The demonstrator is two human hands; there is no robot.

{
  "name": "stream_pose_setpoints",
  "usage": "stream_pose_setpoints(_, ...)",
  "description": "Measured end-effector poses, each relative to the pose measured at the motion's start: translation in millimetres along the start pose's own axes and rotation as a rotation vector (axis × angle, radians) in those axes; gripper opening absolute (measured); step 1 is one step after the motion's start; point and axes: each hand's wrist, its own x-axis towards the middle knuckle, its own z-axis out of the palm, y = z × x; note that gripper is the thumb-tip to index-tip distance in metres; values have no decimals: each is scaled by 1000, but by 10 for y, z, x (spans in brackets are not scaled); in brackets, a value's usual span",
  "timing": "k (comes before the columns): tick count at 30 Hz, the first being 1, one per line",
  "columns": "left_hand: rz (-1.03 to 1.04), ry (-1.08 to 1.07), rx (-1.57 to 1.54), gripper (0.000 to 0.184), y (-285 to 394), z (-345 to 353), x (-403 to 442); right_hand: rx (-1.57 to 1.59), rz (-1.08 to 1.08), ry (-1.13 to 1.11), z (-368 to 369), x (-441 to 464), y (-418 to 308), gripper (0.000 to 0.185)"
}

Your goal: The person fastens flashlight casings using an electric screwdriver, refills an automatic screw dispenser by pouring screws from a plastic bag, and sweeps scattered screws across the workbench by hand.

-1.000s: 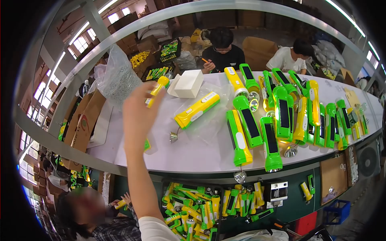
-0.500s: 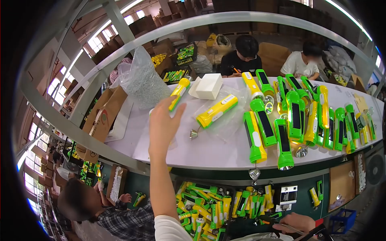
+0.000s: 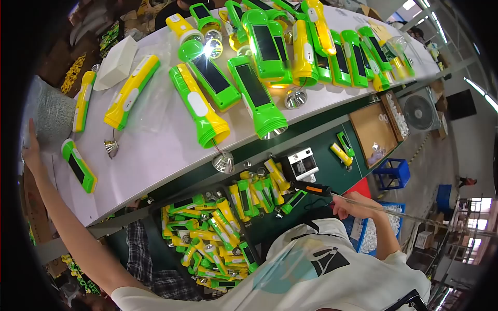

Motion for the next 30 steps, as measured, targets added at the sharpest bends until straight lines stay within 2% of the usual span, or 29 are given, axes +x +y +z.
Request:
stream_pose_setpoints(3,112,43,-257,72,-192,233,106,59,28,72,-40,-85,239,75)
stream_pose_setpoints(4,-214,-27,-124,55,461,-13,-185,89,46,56,-39,-119,256,73)
stream_pose_setpoints(5,-187,-30,-88,55,419,11,-95,88,39,52,-32,-132,317,75)
stream_pose_setpoints(7,-80,-49,-66,56,155,51,-8,83,18,41,0,-139,484,78)
stream_pose_setpoints(10,29,-84,-26,59,-51,81,6,154,157,18,62,-216,583,85)
stream_pose_setpoints(13,262,-171,110,64,-222,103,-144,154,260,-198,362,-174,1115,89)
stream_pose_setpoints(14,376,-186,195,66,-231,74,-289,185,215,-262,543,-200,1197,91)
stream_pose_setpoints(15,411,-151,263,69,-103,-32,-450,191,281,-306,661,-183,1154,86)
stream_pose_setpoints(16,318,-10,269,41,218,-86,-512,180,173,-299,717,-59,1034,71)
stream_pose_setpoints(17,219,130,261,31,491,-120,-571,168,64,-287,772,64,922,56)
stream_pose_setpoints(18,122,263,237,52,785,-151,-638,145,-118,-323,675,196,436,50)
stream_pose_setpoints(19,89,345,-69,51,1121,-266,-709,132,-274,-359,646,338,17,43)
stream_pose_setpoints(20,-143,223,-269,45,1304,-368,-751,120,-427,-367,616,479,-434,39)
stream_pose_setpoints(22,-80,310,-437,37,1497,-408,-833,122,-693,-339,682,599,-1114,33)
stream_pose_setpoints(23,-72,340,-456,36,1471,-377,-811,150,-928,-400,643,495,-1572,32)
stream_pose_setpoints(24,-72,365,-475,34,1411,-309,-830,101,-1015,-532,559,455,-1909,32)
stream_pose_setpoints(26,-129,343,-493,32,1436,-311,-880,-59,-1186,-416,501,288,-2542,34)
stream_pose_setpoints(28,-78,385,-507,33,1487,-334,-879,-119,-1308,-356,507,212,-3109,36)
stream_pose_setpoints(30,-75,386,-487,33,1523,-372,-940,-120,-1236,-115,618,-35,-3726,41)
